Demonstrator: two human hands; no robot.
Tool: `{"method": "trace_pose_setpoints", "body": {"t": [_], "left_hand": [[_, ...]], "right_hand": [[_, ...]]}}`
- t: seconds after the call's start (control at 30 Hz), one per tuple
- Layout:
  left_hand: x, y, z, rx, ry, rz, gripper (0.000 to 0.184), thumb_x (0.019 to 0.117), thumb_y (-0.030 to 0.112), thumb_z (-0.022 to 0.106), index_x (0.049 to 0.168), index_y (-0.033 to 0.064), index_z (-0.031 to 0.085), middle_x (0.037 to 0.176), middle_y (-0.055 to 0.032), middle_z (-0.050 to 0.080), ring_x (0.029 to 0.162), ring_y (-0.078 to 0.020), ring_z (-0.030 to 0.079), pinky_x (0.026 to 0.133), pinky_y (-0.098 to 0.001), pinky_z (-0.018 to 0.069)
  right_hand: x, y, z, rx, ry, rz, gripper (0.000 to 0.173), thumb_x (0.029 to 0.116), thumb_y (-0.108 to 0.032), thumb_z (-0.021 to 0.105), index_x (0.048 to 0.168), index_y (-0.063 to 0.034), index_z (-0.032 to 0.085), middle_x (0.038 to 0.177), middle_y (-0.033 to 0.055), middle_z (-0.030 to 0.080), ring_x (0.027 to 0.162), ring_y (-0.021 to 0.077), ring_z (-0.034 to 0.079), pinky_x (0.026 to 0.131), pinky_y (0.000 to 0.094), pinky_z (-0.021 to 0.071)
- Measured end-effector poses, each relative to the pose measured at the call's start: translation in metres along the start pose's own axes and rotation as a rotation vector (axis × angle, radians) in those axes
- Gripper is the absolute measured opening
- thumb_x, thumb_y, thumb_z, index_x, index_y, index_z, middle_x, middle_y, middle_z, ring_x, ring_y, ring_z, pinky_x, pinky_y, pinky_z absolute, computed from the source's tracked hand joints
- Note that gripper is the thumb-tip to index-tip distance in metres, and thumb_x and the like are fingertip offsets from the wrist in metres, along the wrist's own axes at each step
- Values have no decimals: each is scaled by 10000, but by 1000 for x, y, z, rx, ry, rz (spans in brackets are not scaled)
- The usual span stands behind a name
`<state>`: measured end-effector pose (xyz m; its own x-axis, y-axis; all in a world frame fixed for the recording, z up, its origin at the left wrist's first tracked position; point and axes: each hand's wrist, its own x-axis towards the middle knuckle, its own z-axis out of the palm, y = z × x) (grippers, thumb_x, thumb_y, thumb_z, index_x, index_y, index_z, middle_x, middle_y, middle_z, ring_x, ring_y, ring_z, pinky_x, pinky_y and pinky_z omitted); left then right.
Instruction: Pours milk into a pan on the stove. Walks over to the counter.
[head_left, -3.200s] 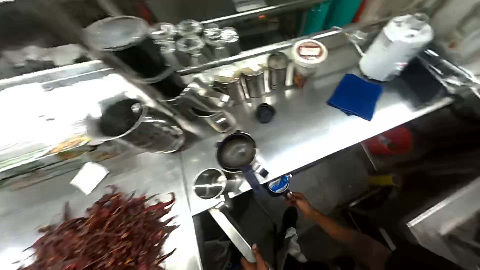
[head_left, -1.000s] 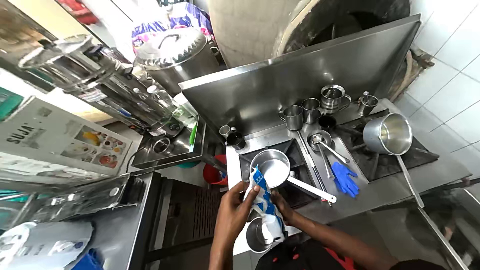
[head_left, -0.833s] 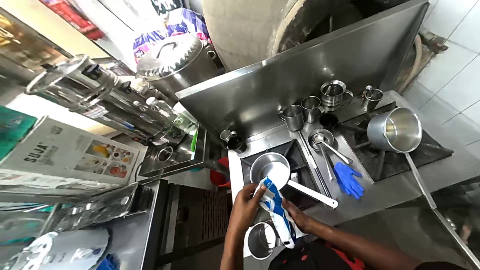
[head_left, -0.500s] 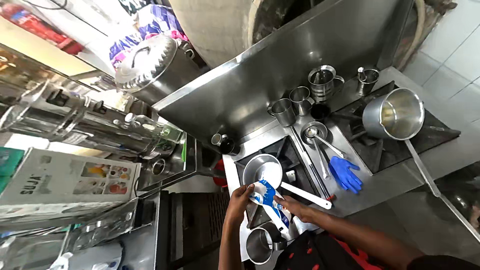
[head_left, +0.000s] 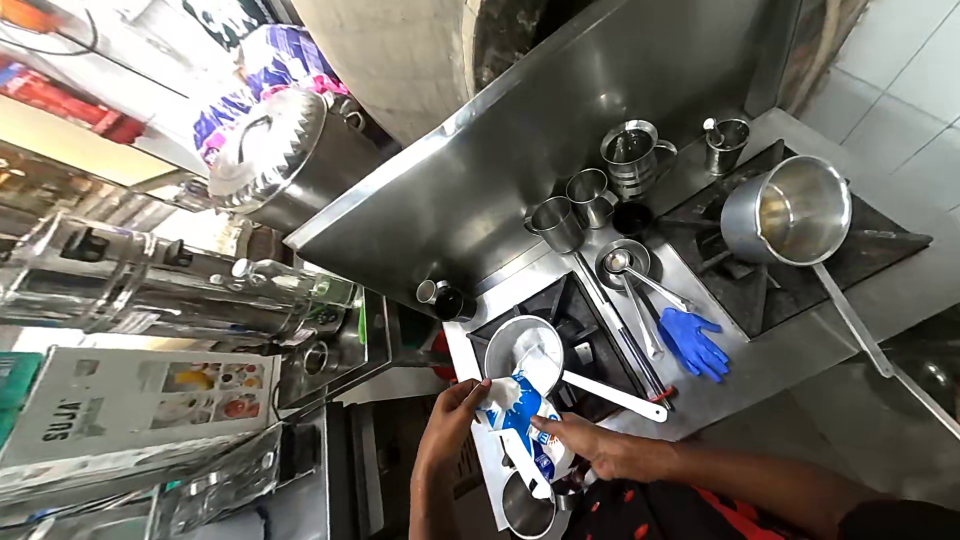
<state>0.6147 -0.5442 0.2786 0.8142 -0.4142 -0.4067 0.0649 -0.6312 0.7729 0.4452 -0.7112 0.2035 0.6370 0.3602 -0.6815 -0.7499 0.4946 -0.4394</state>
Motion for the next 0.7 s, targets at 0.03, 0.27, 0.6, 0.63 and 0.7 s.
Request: {"method": "trace_pose_setpoints", "body": {"t": [0.03,0.27,0.6,0.63,0.7], "left_hand": [[-3,3,-3,4,2,12,295,1034,251,588,891,16,694,784,-104,676,709,-198,646,657,-358,551],[-16,20,-14,46,11,48,310,1034,257,574,845,37,683,745,-93,654,672,-184,624,638,-345,537],[-18,3,-8,6,72,28,294,1030,253,594,865,32,697,786,-99,672,710,-198,643,665,-363,557],[-18,3,-8,3,73,29,292,1028,250,597,860,33,696,780,-97,669,704,-194,639,660,-360,553],[-19,2,-8,-4,77,28,289,1030,246,601,862,31,698,777,-99,669,702,-193,640,659,-358,554]], "right_hand": [[-4,-1,3,10,-19,1,754,919,-693,593,1466,-193,452,1196,108,656,982,236,675,719,425,563],[-28,-9,28,92,-86,65,603,950,-663,569,1351,-215,518,1035,59,647,815,167,643,591,322,503],[-25,-6,40,115,-43,78,631,952,-638,588,1420,-229,479,1191,95,642,1003,230,654,713,409,539],[-26,-6,40,120,-40,81,628,954,-630,591,1422,-229,474,1192,97,642,1004,231,655,711,409,540],[-27,-7,41,114,-37,87,631,954,-622,597,1425,-224,461,1193,99,639,998,228,654,700,400,538]]}}
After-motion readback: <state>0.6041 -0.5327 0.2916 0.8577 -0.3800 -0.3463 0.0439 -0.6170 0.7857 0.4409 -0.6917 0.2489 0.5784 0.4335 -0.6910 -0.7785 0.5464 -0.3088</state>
